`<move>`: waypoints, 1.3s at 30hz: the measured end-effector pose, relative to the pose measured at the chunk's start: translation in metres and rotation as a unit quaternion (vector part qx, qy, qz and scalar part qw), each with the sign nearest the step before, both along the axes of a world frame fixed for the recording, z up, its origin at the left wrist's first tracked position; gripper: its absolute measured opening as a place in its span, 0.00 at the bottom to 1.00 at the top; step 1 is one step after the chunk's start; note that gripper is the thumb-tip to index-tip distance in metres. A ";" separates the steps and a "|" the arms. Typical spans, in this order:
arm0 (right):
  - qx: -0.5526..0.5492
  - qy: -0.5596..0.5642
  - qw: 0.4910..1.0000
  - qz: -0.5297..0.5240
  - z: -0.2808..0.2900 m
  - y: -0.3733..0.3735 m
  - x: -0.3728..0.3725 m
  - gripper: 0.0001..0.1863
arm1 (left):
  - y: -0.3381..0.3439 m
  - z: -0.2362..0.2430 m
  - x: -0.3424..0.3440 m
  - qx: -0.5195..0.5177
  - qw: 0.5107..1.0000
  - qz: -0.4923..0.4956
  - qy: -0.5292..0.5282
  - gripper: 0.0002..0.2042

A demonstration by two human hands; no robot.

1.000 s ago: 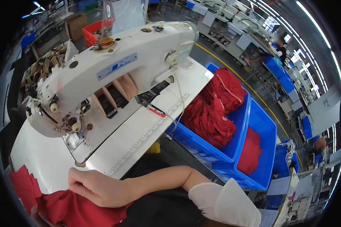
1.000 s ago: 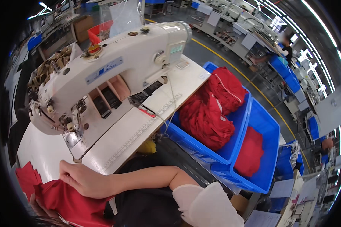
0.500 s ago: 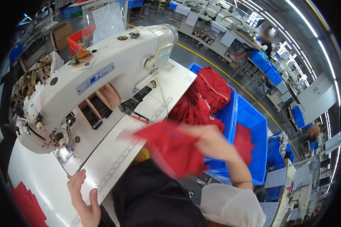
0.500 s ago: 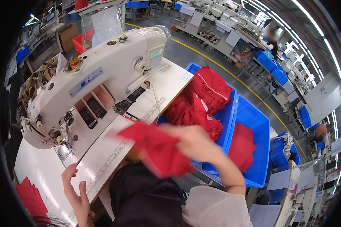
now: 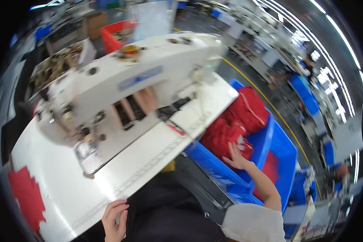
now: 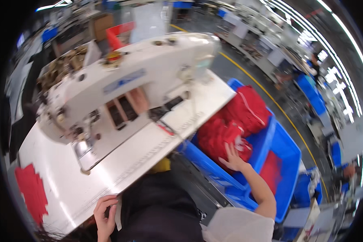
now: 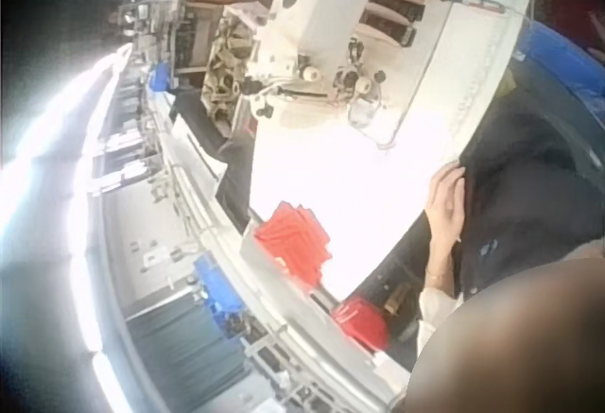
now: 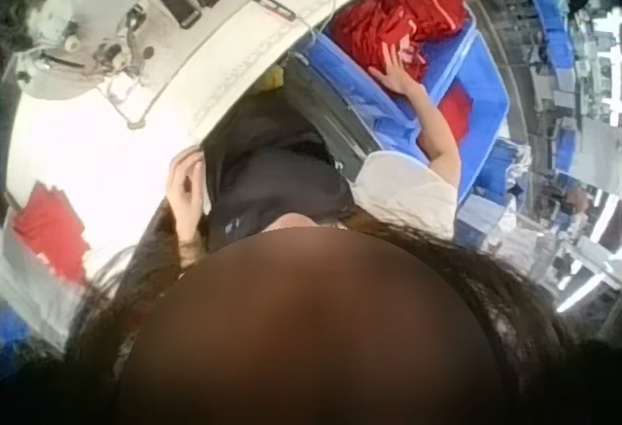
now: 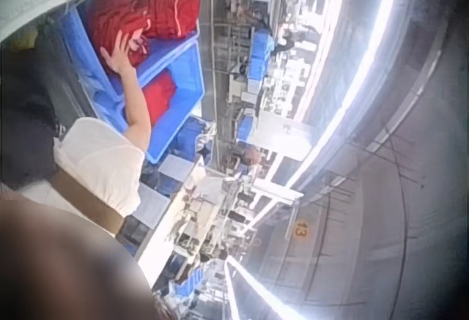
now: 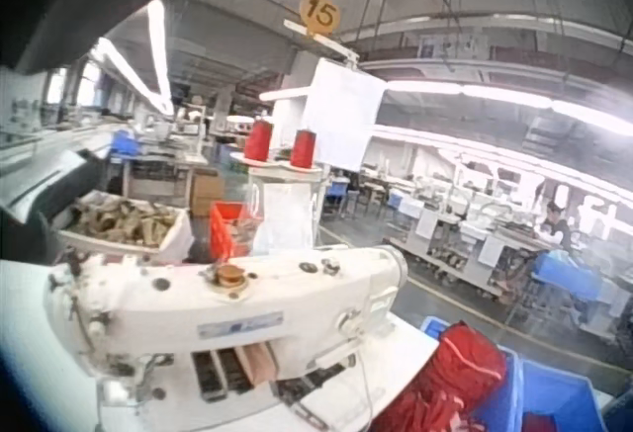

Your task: Sewing labels onto red fabric pieces using an industrial sewing machine.

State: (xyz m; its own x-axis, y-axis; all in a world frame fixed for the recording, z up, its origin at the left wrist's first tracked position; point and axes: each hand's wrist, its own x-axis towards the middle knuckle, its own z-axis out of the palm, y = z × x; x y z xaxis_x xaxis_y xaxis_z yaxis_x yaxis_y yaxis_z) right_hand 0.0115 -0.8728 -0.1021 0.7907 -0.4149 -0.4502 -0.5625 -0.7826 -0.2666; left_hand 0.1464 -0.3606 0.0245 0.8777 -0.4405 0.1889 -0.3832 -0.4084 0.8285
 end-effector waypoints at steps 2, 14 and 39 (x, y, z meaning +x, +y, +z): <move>-0.082 -0.058 0.986 0.130 -0.001 -0.021 -0.016 0.57 | 0.018 -0.009 0.002 -0.080 0.996 -0.016 0.045 0.07; 0.041 -0.395 0.649 0.650 0.140 0.296 0.208 0.06 | 0.227 0.005 0.095 0.135 0.866 0.433 -0.210 0.03; 0.113 -0.375 0.670 0.631 0.138 0.363 0.221 0.31 | 0.118 -0.010 0.052 0.352 0.930 0.083 -0.069 0.26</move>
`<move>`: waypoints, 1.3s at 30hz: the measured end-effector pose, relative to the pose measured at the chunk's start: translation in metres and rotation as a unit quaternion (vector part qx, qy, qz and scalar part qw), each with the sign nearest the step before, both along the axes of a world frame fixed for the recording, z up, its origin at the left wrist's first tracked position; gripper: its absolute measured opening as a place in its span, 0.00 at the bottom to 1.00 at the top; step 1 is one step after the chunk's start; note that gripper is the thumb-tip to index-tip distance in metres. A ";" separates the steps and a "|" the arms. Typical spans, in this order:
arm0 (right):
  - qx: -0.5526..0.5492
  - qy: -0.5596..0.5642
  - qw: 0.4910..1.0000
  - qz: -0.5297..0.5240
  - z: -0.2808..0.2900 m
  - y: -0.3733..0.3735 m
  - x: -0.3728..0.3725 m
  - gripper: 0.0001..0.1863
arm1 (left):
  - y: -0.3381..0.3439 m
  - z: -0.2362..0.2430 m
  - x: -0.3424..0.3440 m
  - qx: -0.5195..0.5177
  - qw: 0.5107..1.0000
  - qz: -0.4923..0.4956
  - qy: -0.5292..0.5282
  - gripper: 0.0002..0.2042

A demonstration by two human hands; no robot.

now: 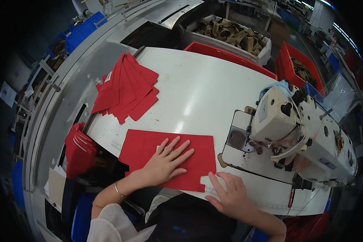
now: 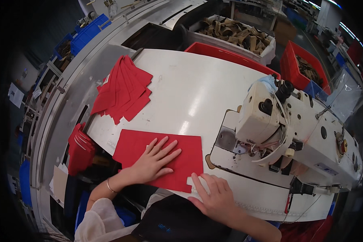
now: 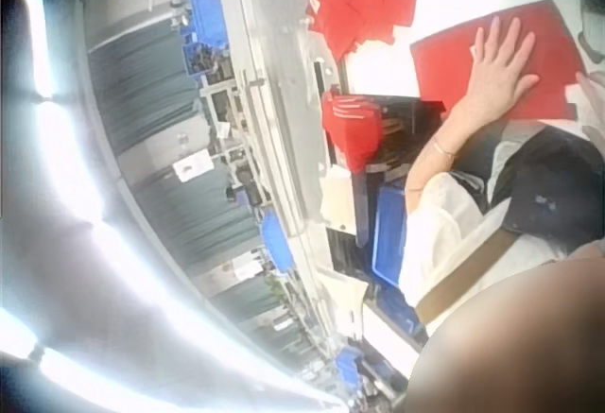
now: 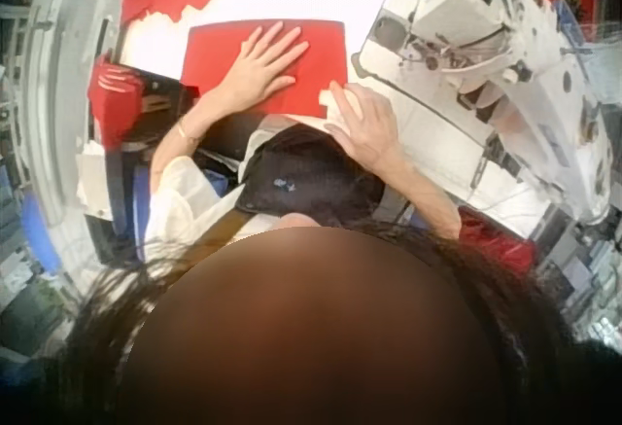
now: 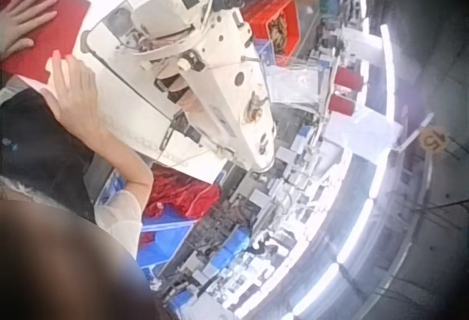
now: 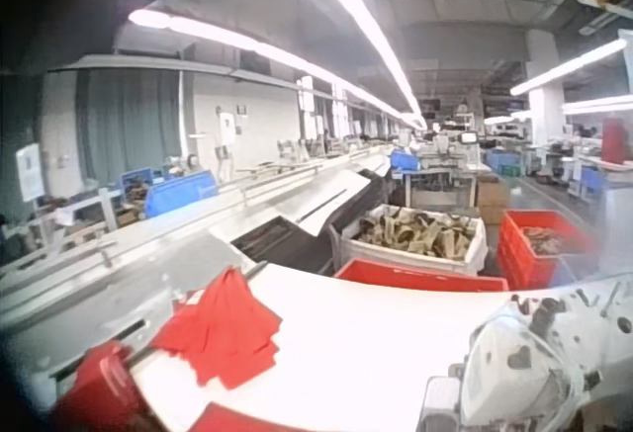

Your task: Sewing labels onto red fabric pieces using an industrial sewing machine.

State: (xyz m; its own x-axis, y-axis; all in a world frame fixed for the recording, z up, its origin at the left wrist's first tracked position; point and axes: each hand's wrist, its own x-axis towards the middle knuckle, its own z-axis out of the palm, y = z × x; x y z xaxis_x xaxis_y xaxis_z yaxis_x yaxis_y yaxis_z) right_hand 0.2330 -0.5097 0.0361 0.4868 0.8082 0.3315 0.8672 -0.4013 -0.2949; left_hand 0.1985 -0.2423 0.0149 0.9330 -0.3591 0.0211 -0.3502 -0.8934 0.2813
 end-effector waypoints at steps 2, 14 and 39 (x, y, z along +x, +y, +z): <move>-0.021 0.051 0.998 -0.003 -0.002 0.007 -0.016 0.35 | -0.031 -0.007 -0.003 -0.003 0.999 0.016 -0.037 0.28; 0.064 0.000 0.994 -0.092 -0.031 0.005 -0.040 0.30 | 0.087 0.010 -0.054 -0.286 0.844 0.368 -0.266 0.04; 0.150 0.024 0.973 -0.172 -0.042 0.005 -0.049 0.16 | 0.214 -0.037 -0.178 0.337 0.780 0.418 -0.322 0.21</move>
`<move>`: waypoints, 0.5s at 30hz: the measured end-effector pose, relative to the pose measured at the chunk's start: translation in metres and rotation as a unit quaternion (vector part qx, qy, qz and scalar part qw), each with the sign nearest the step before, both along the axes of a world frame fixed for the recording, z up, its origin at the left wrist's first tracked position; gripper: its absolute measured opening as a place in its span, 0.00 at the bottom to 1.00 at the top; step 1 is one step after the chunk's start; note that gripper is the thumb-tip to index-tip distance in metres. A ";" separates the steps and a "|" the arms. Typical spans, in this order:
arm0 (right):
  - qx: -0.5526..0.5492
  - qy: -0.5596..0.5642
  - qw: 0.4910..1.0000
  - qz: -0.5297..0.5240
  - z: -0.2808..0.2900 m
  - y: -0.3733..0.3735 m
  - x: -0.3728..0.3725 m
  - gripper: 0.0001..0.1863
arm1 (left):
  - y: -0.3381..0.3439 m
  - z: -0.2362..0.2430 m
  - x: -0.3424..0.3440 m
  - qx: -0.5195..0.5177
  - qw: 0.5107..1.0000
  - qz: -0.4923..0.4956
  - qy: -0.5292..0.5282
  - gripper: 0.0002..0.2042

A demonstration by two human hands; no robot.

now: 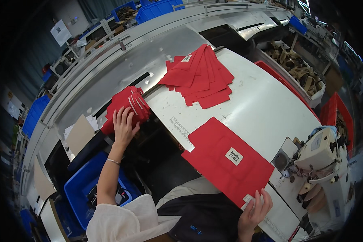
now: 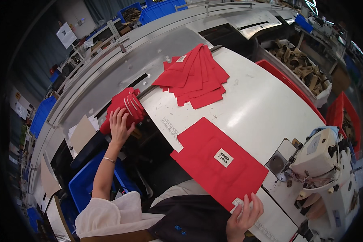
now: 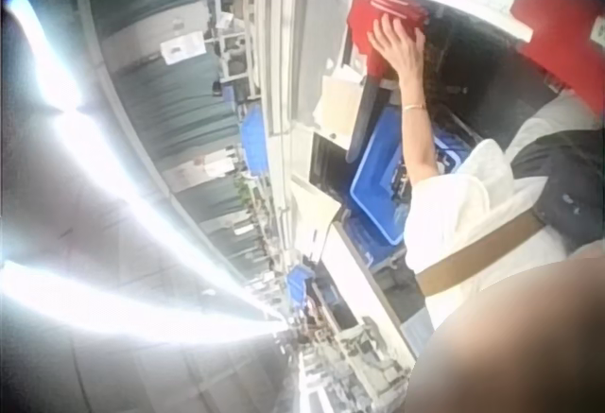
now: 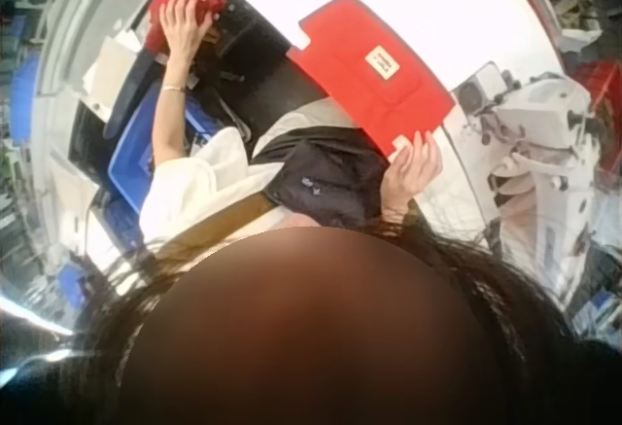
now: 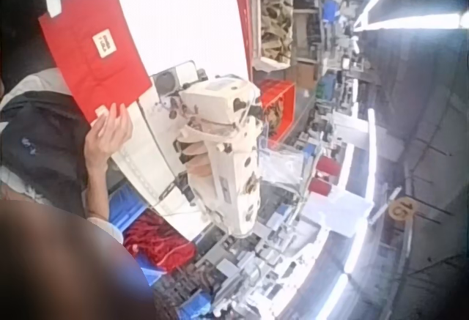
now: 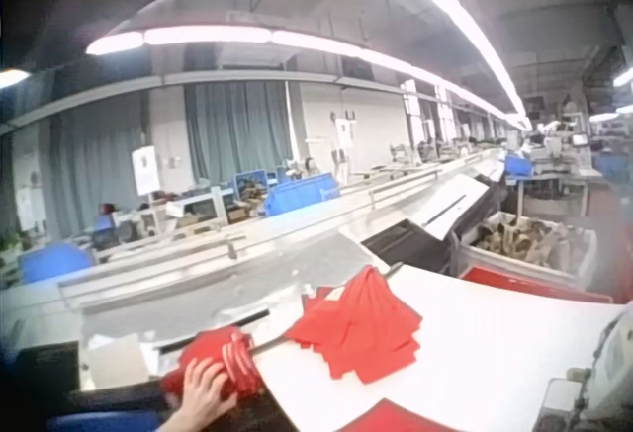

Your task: Sewing labels onto red fabric pieces using an industrial sewing machine.

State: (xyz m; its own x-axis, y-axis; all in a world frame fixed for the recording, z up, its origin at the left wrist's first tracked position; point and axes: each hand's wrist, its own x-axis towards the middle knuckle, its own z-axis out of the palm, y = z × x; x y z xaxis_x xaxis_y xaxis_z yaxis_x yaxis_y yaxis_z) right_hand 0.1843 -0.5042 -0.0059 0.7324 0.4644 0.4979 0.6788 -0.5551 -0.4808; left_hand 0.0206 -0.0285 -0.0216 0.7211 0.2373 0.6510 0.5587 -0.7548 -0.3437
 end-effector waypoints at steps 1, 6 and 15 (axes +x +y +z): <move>-0.002 0.000 1.000 0.000 0.000 0.000 0.000 0.16 | -0.004 0.000 0.005 -0.027 0.999 -0.010 -0.026 0.21; 0.005 -0.007 1.000 0.002 -0.003 0.001 0.000 0.15 | -0.008 -0.003 0.017 -0.066 0.996 -0.019 -0.054 0.20; 0.013 -0.014 1.000 -0.002 -0.005 0.000 -0.001 0.15 | -0.007 0.026 0.008 -0.250 0.955 -0.120 -0.102 0.12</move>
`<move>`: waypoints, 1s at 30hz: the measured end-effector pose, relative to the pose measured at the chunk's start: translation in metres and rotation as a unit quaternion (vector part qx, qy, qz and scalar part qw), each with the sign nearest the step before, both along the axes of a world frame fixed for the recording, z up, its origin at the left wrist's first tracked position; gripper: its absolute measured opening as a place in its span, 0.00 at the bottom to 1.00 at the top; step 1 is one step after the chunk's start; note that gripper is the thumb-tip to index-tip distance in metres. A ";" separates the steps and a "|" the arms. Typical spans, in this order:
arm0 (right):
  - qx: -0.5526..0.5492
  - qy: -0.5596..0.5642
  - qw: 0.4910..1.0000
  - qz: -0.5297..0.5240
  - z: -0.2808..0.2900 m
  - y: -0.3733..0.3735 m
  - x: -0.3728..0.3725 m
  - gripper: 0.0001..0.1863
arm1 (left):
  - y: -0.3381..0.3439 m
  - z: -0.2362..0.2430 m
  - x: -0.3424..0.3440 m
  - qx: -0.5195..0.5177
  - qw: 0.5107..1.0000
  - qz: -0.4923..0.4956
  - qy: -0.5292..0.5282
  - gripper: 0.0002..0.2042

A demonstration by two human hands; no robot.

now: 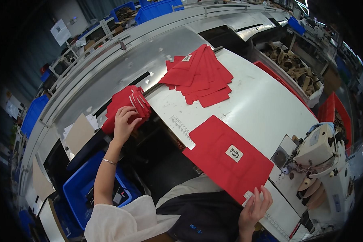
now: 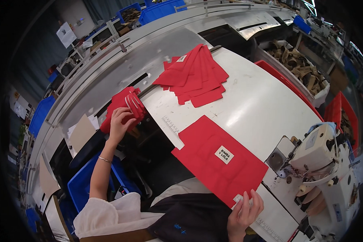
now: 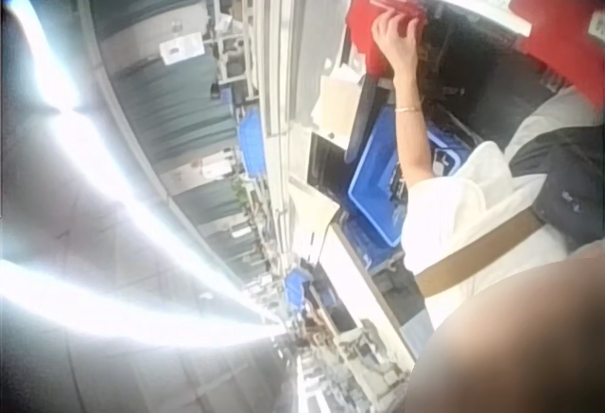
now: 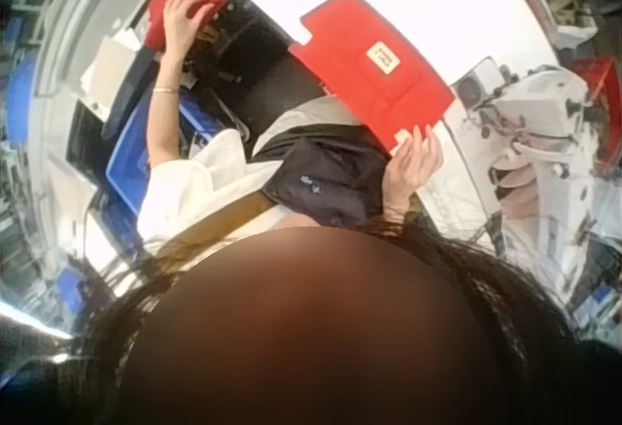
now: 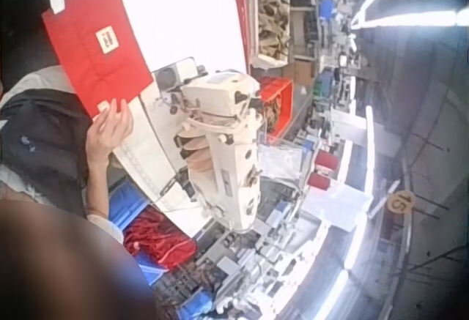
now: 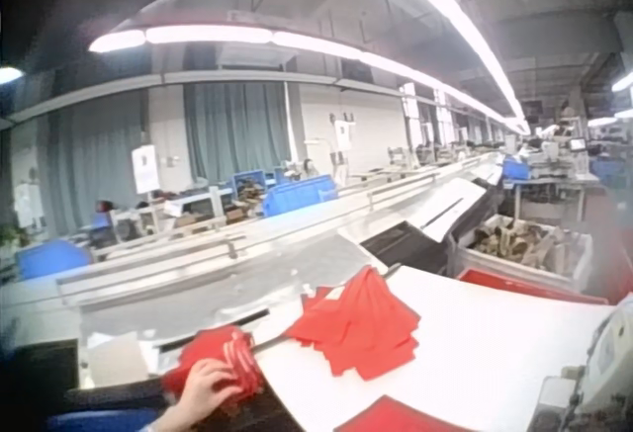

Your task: Sewing labels onto red fabric pieces using an industrial sewing machine.

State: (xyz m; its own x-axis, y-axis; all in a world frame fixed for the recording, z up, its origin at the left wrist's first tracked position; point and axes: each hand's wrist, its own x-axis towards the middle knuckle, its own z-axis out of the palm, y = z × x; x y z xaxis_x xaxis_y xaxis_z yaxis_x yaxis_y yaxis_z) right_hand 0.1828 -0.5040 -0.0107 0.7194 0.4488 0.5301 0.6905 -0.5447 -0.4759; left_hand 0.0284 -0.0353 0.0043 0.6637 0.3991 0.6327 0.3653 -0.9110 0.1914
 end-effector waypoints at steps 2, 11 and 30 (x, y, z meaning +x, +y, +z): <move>0.004 -0.002 1.000 0.001 0.000 -0.001 0.000 0.15 | 0.002 -0.001 0.003 0.024 0.999 0.026 0.035 0.16; 0.009 -0.014 1.000 -0.011 0.001 -0.003 -0.002 0.13 | -0.005 -0.018 0.017 0.131 0.986 0.095 0.031 0.16; 0.018 -0.021 1.000 -0.006 -0.003 -0.006 -0.002 0.14 | 0.006 0.006 0.008 -0.121 0.990 0.068 0.011 0.08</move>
